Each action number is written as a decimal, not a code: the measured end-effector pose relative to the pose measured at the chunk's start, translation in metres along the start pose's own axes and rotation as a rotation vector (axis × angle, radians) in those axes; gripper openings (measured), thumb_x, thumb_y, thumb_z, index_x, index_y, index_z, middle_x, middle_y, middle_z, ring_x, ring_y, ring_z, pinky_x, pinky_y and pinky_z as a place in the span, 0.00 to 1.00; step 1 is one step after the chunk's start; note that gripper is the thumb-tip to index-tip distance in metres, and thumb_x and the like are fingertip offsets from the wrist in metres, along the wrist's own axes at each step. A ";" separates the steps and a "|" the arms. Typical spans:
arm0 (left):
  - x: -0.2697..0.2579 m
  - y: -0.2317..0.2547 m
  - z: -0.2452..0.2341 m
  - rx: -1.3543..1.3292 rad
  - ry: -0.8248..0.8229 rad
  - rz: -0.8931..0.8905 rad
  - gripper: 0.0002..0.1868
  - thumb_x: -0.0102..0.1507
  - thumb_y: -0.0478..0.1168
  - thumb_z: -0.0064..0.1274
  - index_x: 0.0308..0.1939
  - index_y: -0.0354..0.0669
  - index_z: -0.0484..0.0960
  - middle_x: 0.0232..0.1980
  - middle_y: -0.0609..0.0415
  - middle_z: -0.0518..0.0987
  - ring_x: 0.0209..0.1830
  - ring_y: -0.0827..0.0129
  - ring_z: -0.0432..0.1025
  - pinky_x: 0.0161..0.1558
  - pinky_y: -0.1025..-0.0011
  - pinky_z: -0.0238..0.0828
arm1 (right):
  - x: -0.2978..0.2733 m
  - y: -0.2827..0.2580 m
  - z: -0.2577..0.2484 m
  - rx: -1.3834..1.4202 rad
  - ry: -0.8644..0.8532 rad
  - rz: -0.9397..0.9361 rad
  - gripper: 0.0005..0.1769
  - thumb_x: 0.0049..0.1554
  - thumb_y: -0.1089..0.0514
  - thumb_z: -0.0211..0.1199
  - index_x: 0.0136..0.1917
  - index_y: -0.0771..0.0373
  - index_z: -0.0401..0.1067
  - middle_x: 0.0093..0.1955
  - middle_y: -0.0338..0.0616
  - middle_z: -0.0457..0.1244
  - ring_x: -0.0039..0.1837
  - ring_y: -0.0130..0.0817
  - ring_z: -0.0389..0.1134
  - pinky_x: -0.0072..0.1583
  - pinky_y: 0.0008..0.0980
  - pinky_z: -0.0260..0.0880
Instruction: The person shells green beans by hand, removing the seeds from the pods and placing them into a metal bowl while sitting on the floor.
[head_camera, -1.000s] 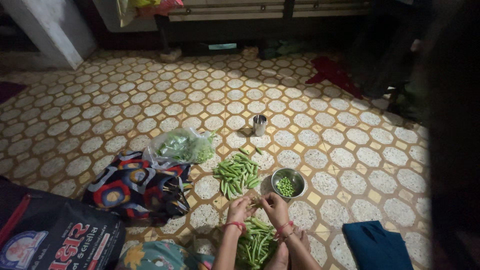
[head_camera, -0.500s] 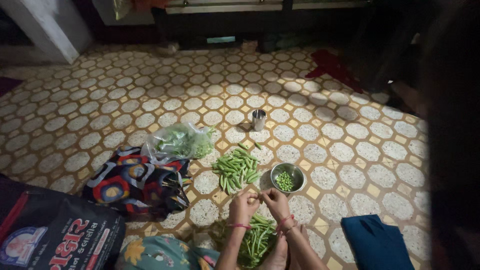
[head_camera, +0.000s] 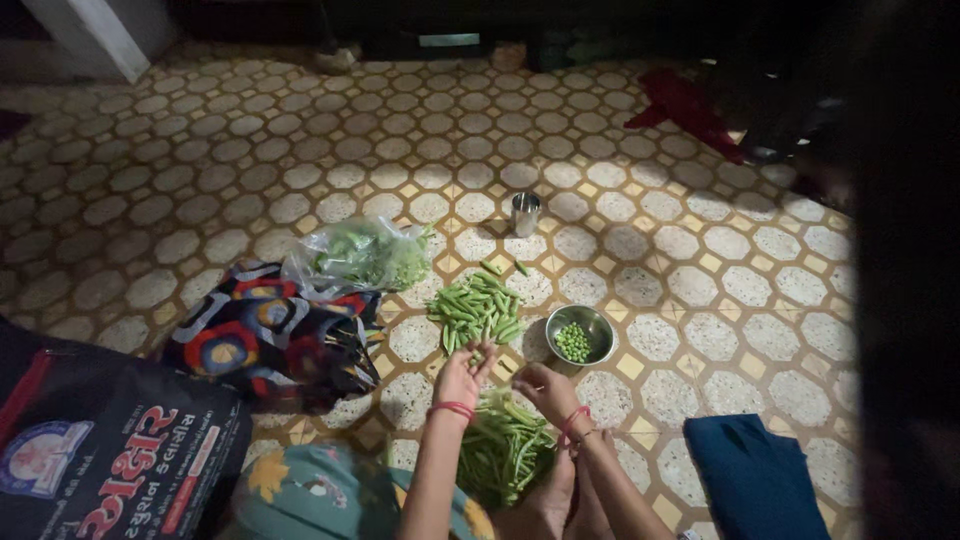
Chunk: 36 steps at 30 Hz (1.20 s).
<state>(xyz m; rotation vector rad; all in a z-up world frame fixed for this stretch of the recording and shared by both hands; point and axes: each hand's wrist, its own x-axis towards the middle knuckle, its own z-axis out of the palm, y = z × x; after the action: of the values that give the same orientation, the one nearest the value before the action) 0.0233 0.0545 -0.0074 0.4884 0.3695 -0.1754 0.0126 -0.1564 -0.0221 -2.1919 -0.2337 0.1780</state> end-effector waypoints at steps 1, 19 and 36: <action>0.002 -0.002 -0.002 0.008 0.005 0.032 0.13 0.65 0.40 0.45 0.47 0.36 0.77 0.48 0.47 0.81 0.49 0.63 0.78 0.53 0.69 0.81 | 0.004 0.001 0.003 0.309 0.020 0.088 0.17 0.57 0.48 0.66 0.53 0.61 0.78 0.51 0.43 0.74 0.52 0.33 0.76 0.54 0.33 0.76; 0.087 -0.055 -0.007 0.562 0.065 0.385 0.33 0.73 0.63 0.33 0.45 0.39 0.83 0.40 0.46 0.84 0.39 0.63 0.80 0.43 0.70 0.80 | 0.101 0.094 -0.035 1.604 0.030 0.288 0.08 0.68 0.61 0.54 0.50 0.66 0.73 0.44 0.44 0.67 0.47 0.35 0.69 0.56 0.33 0.71; 0.245 0.011 0.037 2.300 -0.028 0.670 0.12 0.67 0.38 0.42 0.48 0.44 0.80 0.54 0.46 0.78 0.59 0.49 0.71 0.54 0.50 0.71 | 0.102 0.099 -0.096 0.910 0.426 0.230 0.19 0.63 0.52 0.62 0.59 0.70 0.75 0.54 0.47 0.68 0.56 0.32 0.68 0.57 0.31 0.67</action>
<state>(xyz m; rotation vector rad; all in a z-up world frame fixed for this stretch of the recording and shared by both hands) 0.2631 0.0274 -0.0669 2.8144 -0.2402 0.1461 0.1419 -0.2648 -0.0503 -1.2944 0.2973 -0.0589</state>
